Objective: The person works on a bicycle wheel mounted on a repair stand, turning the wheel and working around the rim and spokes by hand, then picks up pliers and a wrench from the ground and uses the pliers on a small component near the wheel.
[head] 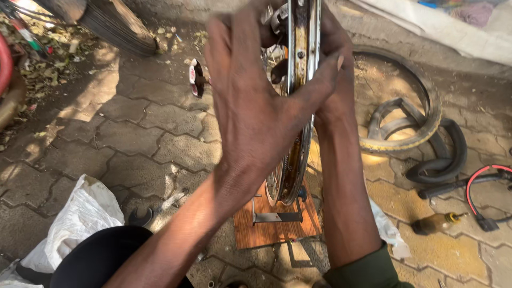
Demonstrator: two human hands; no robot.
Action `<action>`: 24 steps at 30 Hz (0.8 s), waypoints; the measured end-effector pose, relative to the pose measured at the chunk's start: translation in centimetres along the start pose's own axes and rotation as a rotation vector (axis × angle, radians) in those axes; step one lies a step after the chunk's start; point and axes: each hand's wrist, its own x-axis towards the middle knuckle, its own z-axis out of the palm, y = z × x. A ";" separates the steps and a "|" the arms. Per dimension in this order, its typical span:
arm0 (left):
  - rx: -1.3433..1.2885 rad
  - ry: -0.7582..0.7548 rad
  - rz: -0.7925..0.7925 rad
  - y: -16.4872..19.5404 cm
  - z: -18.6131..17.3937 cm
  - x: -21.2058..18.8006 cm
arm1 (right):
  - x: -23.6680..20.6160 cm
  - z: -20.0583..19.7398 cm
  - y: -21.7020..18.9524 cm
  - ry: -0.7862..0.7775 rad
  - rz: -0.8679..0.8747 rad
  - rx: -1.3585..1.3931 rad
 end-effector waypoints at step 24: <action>-0.141 -0.037 -0.070 0.0 0.5 1.4 | 0.4 -0.9 -1.4 -0.195 -0.051 0.053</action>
